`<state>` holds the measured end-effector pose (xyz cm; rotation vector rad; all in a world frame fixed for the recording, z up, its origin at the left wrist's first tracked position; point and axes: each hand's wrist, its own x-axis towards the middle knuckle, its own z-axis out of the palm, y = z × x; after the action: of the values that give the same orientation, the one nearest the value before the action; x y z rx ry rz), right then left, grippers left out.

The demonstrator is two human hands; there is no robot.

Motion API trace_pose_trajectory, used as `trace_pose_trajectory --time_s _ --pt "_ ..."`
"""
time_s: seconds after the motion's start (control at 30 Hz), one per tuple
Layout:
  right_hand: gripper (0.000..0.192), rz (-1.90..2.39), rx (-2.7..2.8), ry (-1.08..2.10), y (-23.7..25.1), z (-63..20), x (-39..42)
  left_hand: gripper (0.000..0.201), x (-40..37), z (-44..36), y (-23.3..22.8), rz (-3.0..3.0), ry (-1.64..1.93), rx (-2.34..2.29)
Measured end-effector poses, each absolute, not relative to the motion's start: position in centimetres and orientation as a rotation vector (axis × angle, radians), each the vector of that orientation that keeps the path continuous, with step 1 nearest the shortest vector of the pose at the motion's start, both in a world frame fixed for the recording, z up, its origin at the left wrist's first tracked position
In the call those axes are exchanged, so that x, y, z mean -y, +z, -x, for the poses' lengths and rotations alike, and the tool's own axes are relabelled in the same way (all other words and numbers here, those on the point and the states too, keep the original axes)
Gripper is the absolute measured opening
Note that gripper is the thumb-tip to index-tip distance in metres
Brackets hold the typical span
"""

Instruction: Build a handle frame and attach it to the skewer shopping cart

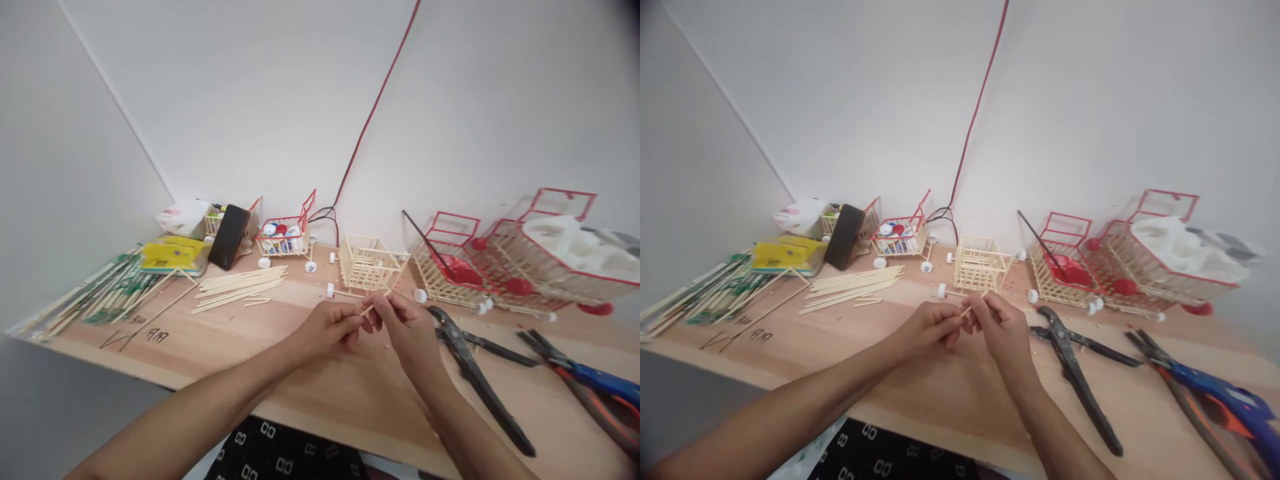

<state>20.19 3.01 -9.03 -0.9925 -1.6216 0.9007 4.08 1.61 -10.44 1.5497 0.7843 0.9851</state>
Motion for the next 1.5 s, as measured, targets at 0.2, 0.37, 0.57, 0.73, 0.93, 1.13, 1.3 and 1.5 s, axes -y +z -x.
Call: trace_pose_trajectory --time_s 0.2,0.37,0.57,0.73,0.93,1.13,1.3,1.5 --pt "0.027 0.973 1.607 0.716 -8.7 -20.6 -2.1 0.034 -2.0 -4.3 -9.9 -1.757 1.047 -0.974" --pt "0.03 0.889 1.557 0.704 -8.1 -20.5 -1.8 0.037 -1.5 -3.2 -9.7 -1.865 1.138 -1.184" --pt "0.032 0.936 2.024 0.6 -9.5 -19.9 -2.2 0.015 0.5 4.5 -9.3 -1.907 1.179 -1.713" --pt "0.035 0.88 2.372 0.445 -10.6 -18.5 -1.8 0.018 3.3 12.2 -9.6 -2.086 0.723 -2.332" --pt "0.029 0.959 2.534 0.549 -11.3 -18.1 -1.3 0.019 3.2 13.2 -9.8 -2.23 0.469 -2.37" --pt "0.03 1.031 2.586 0.623 -11.9 -18.0 -1.8 0.018 1.6 15.7 -9.5 -2.016 0.871 -2.297" --pt "0.032 1.057 2.587 0.655 -12.1 -17.7 -2.0 0.018 -0.3 17.3 -9.3 -2.083 0.587 -2.22" --pt "0.033 1.072 2.557 0.694 -12.4 -17.8 -2.1 0.011 -1.2 17.5 -8.9 -2.095 0.478 -2.18"
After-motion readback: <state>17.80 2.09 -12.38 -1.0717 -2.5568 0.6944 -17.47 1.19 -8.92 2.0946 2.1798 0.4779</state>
